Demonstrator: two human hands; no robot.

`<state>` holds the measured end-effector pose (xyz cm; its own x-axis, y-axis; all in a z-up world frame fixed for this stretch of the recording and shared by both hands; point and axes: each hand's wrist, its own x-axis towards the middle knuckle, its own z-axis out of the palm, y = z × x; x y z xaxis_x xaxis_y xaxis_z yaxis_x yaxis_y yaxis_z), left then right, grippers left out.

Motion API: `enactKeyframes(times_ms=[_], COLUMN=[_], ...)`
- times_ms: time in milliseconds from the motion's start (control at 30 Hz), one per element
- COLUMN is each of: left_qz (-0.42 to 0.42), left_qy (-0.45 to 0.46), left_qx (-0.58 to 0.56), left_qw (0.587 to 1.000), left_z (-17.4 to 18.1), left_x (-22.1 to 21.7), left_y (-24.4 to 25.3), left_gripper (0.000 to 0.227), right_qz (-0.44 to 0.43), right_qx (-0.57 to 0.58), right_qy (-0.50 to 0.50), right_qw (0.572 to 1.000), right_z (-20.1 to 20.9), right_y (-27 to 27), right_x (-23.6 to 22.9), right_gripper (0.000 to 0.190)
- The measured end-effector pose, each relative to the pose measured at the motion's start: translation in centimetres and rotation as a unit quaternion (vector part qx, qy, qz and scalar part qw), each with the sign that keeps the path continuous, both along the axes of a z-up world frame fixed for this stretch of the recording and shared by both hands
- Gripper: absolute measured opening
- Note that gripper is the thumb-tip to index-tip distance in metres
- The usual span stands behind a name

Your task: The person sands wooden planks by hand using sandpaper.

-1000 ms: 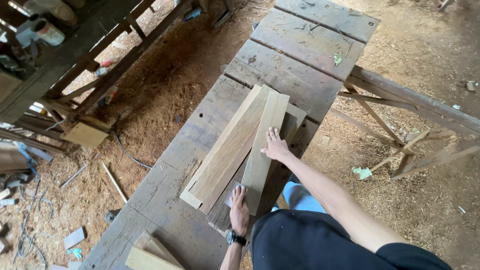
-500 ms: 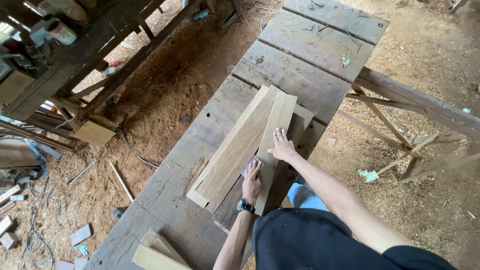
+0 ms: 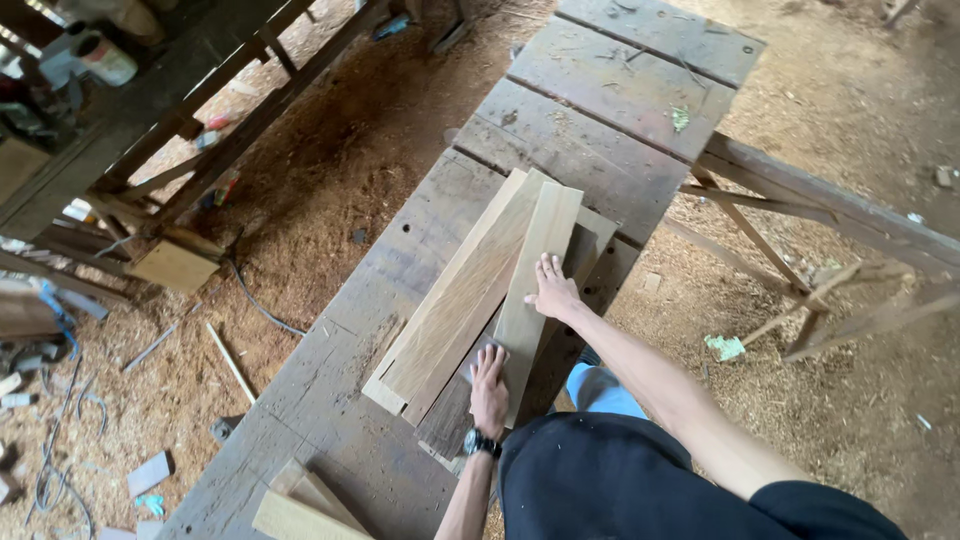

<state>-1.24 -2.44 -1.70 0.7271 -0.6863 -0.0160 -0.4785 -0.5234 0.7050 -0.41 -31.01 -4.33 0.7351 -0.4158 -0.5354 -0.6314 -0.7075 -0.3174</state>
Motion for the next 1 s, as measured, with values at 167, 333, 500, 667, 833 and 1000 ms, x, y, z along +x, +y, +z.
enactKeyframes(times_ms=[167,333,500,667,833,1000], left_qz=[-0.004,-0.031,-0.061,-0.063,-0.046,-0.029], left_qy=[0.030,0.062,0.020,-0.009,0.008,0.077], left_qx=[-0.010,0.014,0.018,0.038,0.011,-0.068], left_qw=[0.999,0.997,0.998,0.997,0.999,0.994], left_z=[-0.7,1.1,2.5,0.2,-1.4,0.4], left_x=[3.9,2.4,1.1,0.1,3.3,4.1], left_y=[-4.9,-2.8,0.1,-0.2,-5.4,-5.9], left_gripper=[0.062,0.065,0.062,0.063,0.063,0.055], right_qz=[-0.010,-0.014,-0.006,-0.002,-0.013,-0.040], right_qx=[0.007,0.012,0.030,0.001,0.014,0.029], right_qy=[-0.002,-0.018,0.003,-0.034,-0.024,-0.041], right_qw=[1.000,1.000,1.000,0.999,1.000,0.998], right_z=[0.1,0.7,1.9,-0.1,-0.2,0.4], right_y=[0.2,0.6,-0.3,0.2,0.3,0.5], right_x=[0.0,-0.9,0.3,-0.5,-0.1,-0.7], right_gripper=[0.099,0.098,0.097,0.098,0.098,0.098])
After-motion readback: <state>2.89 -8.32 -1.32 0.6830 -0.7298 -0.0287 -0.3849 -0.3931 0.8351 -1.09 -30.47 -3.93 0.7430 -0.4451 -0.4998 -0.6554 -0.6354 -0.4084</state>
